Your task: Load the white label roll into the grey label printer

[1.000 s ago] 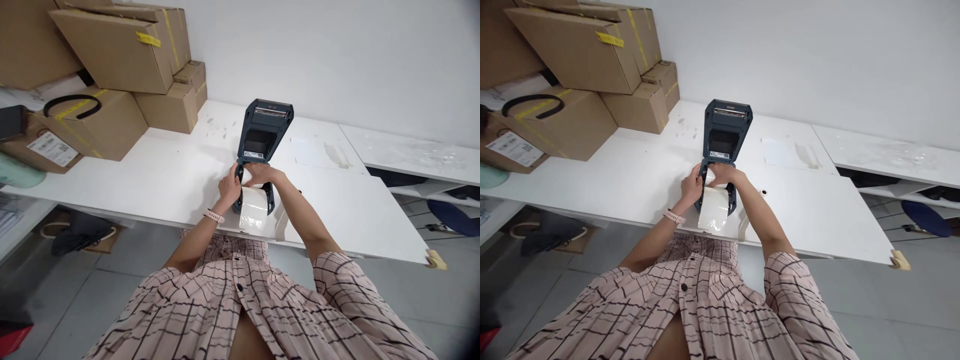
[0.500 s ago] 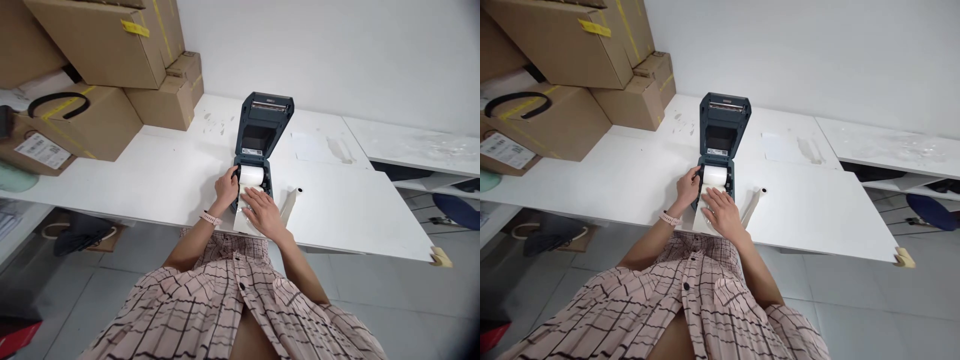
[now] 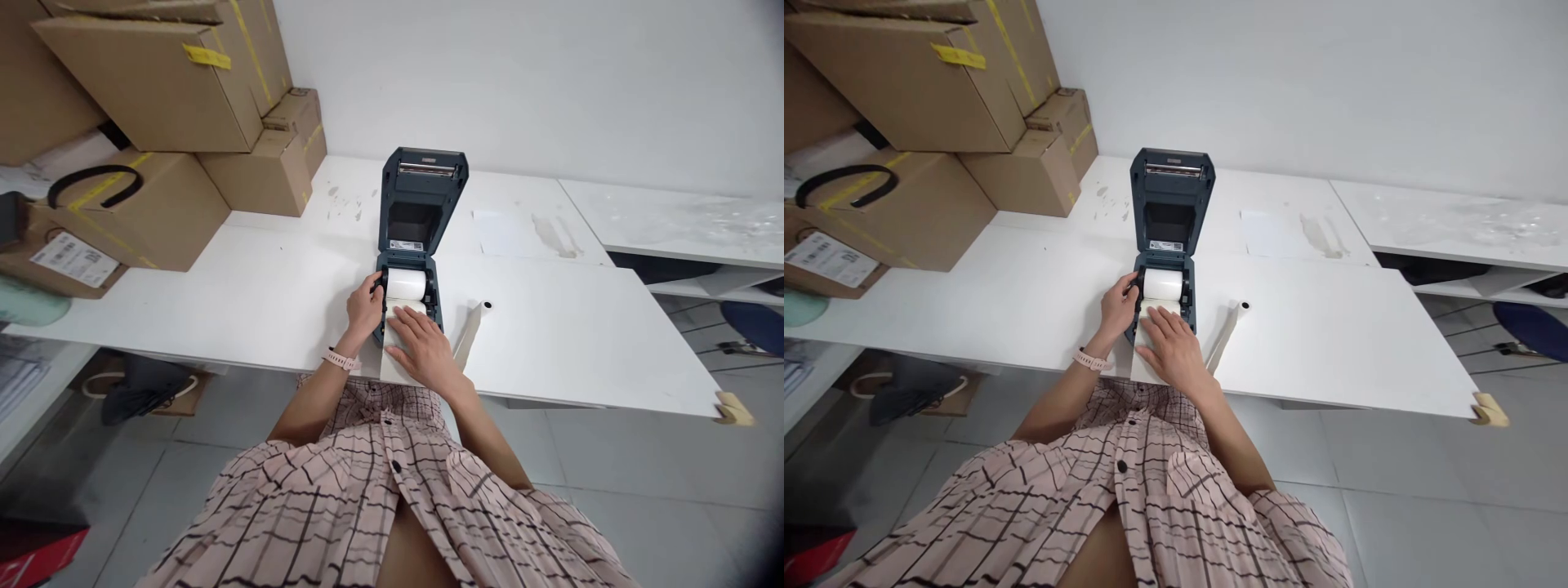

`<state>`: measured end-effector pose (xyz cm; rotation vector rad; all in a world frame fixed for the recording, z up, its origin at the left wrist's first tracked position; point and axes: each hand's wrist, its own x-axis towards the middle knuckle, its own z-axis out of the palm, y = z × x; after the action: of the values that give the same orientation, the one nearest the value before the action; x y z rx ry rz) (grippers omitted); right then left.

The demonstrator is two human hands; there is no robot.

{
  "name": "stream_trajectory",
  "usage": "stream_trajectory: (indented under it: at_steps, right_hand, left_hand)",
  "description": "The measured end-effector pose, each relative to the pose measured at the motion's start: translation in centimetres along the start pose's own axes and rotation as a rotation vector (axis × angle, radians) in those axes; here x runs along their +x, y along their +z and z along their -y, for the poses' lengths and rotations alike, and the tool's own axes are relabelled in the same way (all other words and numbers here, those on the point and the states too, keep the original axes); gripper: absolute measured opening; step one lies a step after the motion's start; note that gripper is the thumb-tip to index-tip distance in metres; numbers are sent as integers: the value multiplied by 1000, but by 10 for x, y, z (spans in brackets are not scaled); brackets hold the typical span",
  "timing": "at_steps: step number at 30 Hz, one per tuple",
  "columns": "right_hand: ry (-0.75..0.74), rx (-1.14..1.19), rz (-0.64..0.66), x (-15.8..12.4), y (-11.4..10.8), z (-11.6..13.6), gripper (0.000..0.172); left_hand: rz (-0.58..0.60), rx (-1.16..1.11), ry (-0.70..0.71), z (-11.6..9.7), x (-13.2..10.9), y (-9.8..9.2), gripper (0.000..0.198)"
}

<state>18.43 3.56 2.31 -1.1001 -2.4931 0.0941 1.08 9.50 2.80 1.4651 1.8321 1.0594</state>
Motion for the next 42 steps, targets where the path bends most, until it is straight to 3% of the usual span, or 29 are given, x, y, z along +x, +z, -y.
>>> stream_trajectory:
  at_steps: [4,7,10,12,15,18,21,24,27,30,33,36,39,42]
  right_hand:
    - [43,59,-5,-6,5,9,65]
    - [53,329,17,-8,-10,0,50]
    - [155,577,-178,11,-36,-34,41]
    - [266,553,-459,41,-53,-70,52]
    - [280,546,-572,112,-71,-134,71]
    - [238,617,-459,186,-79,-184,78]
    - [246,648,-294,223,-84,-196,95]
    - [216,588,-360,197,-88,-164,93]
    - [172,505,-463,126,-83,-108,77]
    - [236,425,-427,52,-63,-53,60]
    - [303,382,-408,7,-33,-20,51]
    - [402,462,-427,-6,-5,-12,49]
    - [529,639,-486,-4,17,-19,63]
    - [626,852,-465,-4,35,-27,74]
  left_hand:
    - [168,-254,-14,4,-28,-5,64]
    - [263,-384,-25,11,-54,-10,79]
    - [330,-446,-26,16,-67,-16,91]
    - [363,-456,-29,18,-69,-19,97]
    - [385,-421,-33,17,-65,-22,101]
    - [382,-404,-26,17,-65,-21,104]
    - [353,-421,-40,20,-71,-19,107]
    - [325,-464,-101,24,-81,-16,111]
    - [340,-510,-142,32,-89,-18,115]
    - [304,-534,-157,39,-93,-24,107]
    - [210,-528,-135,38,-91,-28,91]
    - [146,-489,-85,25,-80,-26,85]
    - [125,-486,-103,11,-66,-18,92]
    - [146,-555,-179,6,-57,-11,96]
